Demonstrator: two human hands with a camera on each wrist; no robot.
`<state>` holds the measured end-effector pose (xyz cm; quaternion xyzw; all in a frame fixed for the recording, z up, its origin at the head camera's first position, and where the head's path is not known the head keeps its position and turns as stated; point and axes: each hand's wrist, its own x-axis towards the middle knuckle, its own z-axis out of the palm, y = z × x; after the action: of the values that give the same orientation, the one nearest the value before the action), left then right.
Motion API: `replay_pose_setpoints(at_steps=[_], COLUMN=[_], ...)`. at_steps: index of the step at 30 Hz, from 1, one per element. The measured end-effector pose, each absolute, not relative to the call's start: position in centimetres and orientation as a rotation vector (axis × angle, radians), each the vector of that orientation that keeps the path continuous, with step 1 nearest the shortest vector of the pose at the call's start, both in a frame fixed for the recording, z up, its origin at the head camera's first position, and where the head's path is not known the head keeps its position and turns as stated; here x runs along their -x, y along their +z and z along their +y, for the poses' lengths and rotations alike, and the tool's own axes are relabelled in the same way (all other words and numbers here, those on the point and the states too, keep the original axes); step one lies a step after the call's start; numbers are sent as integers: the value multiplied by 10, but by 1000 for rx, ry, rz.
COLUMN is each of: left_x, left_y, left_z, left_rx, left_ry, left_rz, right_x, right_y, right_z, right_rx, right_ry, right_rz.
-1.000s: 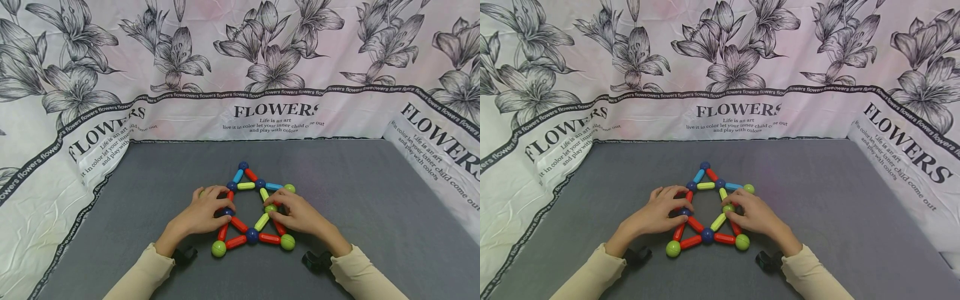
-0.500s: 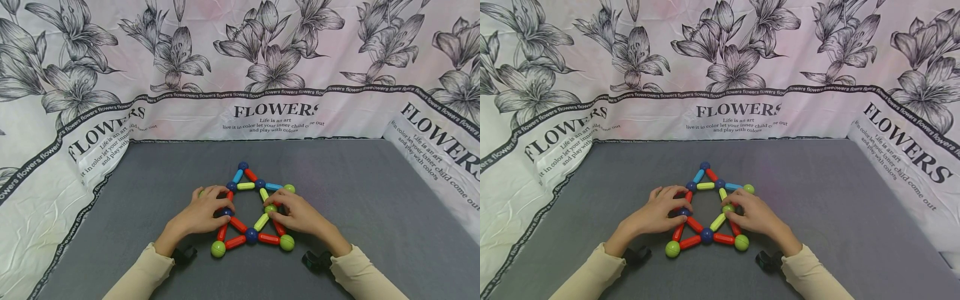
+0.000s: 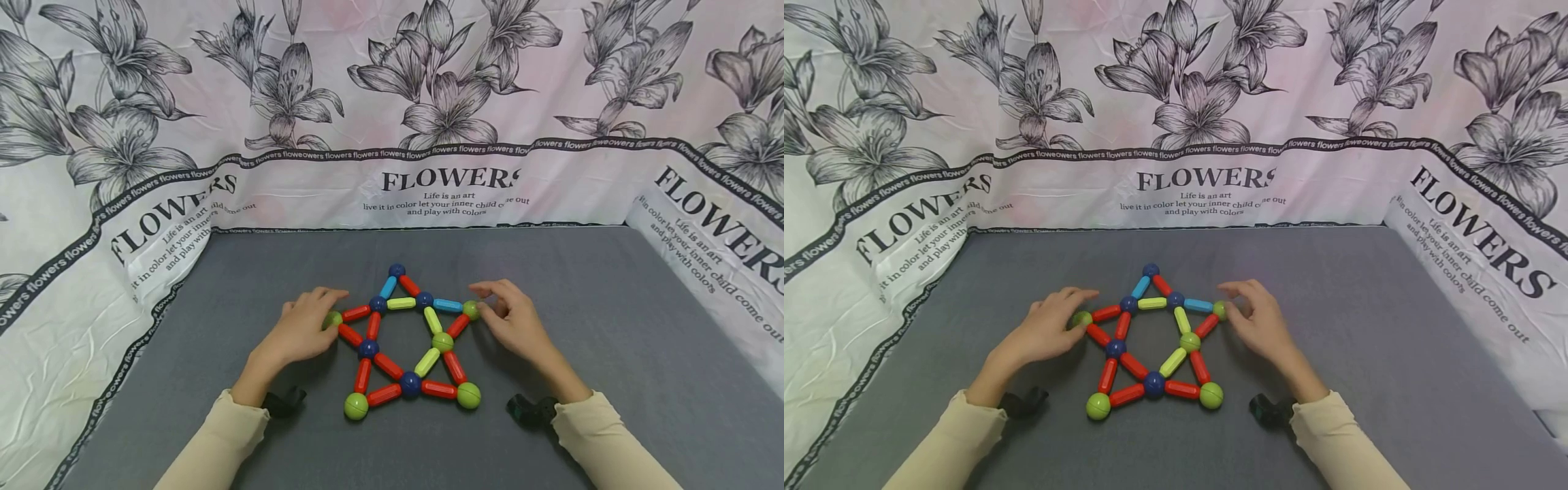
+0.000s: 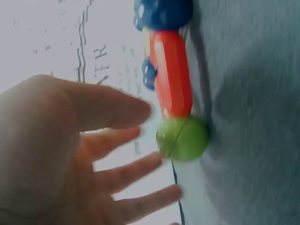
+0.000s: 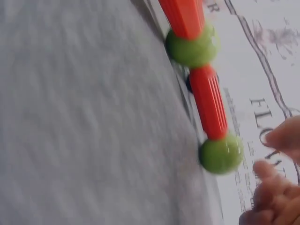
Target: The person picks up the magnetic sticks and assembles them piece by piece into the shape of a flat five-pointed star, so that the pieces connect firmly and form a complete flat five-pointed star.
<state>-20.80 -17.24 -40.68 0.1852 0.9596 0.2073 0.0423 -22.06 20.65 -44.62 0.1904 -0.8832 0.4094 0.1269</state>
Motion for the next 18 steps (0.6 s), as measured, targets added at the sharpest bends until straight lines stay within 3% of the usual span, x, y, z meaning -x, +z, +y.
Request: replay_pose_setpoints(at_steps=[18], left_x=[216], left_y=[-424], left_z=[-176], left_rx=[-438], left_ry=[557], left_rz=[2962], right_x=[224], right_y=[-450], right_z=[227], right_rx=[-624], right_ry=[1079], right_rz=[-2900])
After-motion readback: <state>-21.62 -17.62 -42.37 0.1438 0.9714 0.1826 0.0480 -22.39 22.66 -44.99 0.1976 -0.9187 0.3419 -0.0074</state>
